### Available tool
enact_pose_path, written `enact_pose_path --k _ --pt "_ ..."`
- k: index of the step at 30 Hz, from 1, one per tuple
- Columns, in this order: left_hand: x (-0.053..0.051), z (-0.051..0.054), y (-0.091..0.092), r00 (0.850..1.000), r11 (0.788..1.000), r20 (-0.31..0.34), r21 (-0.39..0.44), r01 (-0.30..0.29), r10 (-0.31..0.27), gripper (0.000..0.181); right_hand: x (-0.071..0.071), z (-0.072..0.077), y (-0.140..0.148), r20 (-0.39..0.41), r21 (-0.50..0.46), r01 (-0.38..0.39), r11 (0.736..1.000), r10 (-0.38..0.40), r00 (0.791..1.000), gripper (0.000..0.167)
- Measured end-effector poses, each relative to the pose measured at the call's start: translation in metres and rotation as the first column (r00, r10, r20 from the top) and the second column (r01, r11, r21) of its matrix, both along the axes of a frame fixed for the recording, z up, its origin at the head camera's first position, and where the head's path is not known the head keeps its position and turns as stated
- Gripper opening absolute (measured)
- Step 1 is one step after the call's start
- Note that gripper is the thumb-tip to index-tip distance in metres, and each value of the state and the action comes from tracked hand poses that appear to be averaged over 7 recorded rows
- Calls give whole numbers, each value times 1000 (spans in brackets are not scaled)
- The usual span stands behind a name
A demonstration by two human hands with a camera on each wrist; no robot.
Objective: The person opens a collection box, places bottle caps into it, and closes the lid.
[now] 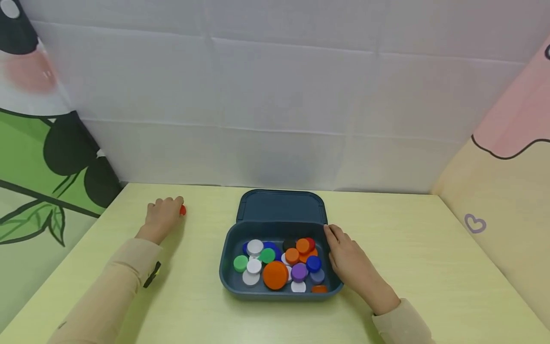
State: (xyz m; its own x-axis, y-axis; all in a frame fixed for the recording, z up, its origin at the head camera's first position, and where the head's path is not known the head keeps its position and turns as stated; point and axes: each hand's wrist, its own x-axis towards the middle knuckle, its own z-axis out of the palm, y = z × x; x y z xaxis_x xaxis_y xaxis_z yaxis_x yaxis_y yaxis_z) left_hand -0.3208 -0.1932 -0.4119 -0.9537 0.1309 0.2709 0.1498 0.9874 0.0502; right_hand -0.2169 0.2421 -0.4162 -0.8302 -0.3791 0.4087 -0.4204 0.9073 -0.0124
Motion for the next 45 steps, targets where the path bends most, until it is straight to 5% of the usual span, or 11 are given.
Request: enact_pose_path --k 12,20,29,40,45 --pt "8 10 4 999 1000 -34 -8 23 -23 20 2 3 -1 19 3 7 1000 -7 1000 52" --pt "21 29 23 989 997 -127 -27 78 -81 24 1 3 -2 24 4 9 1000 -9 1000 53" --pt "43 43 57 932 981 -311 -105 162 -187 30 1 3 -3 29 12 7 1000 -7 1000 53" --pt "79 48 103 882 947 -344 -146 288 -321 37 1 2 -4 28 15 10 1000 -10 1000 53" --pt "95 41 121 876 924 -304 -204 324 -375 41 -1 1 -4 24 11 7 1000 -7 1000 52"
